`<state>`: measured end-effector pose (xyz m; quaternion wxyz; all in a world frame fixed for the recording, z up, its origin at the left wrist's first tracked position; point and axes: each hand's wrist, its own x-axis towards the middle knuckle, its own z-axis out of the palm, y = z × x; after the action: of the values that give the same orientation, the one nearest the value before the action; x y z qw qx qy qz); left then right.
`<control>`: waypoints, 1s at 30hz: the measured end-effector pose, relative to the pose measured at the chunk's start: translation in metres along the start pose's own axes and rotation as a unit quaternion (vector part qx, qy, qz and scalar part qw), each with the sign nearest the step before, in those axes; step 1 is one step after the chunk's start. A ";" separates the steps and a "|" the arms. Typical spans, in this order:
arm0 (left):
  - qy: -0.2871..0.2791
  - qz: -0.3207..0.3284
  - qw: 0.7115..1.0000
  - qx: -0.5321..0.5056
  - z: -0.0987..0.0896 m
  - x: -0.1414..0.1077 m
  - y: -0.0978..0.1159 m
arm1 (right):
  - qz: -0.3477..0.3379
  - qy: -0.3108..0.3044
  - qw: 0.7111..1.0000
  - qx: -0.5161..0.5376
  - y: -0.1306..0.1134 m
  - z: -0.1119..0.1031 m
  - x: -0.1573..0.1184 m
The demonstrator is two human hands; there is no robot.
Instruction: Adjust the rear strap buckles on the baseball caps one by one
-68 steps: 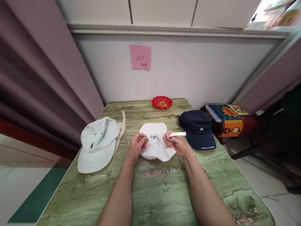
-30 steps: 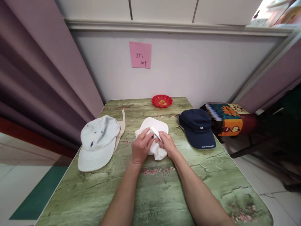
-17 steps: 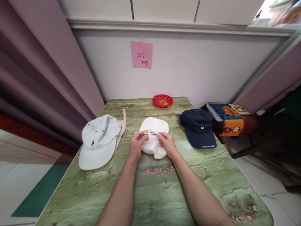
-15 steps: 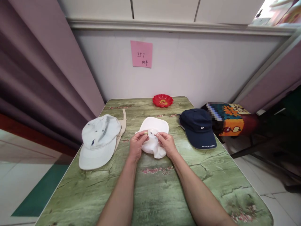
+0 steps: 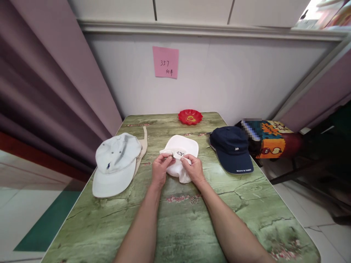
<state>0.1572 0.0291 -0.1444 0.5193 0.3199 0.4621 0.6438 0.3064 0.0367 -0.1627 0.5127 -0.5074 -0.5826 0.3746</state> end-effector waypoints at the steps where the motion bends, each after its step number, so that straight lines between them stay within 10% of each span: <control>1: -0.007 0.006 1.000 0.013 0.000 0.000 0.001 | -0.003 -0.002 1.000 0.009 0.000 0.000 0.000; 30: -0.068 -0.009 0.996 0.054 -0.006 -0.001 0.006 | -0.056 0.054 0.996 -0.034 -0.009 -0.003 -0.007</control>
<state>0.1500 0.0259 -0.1405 0.5372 0.3860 0.4628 0.5901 0.3070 0.0281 -0.1550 0.5459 -0.5106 -0.5939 0.2978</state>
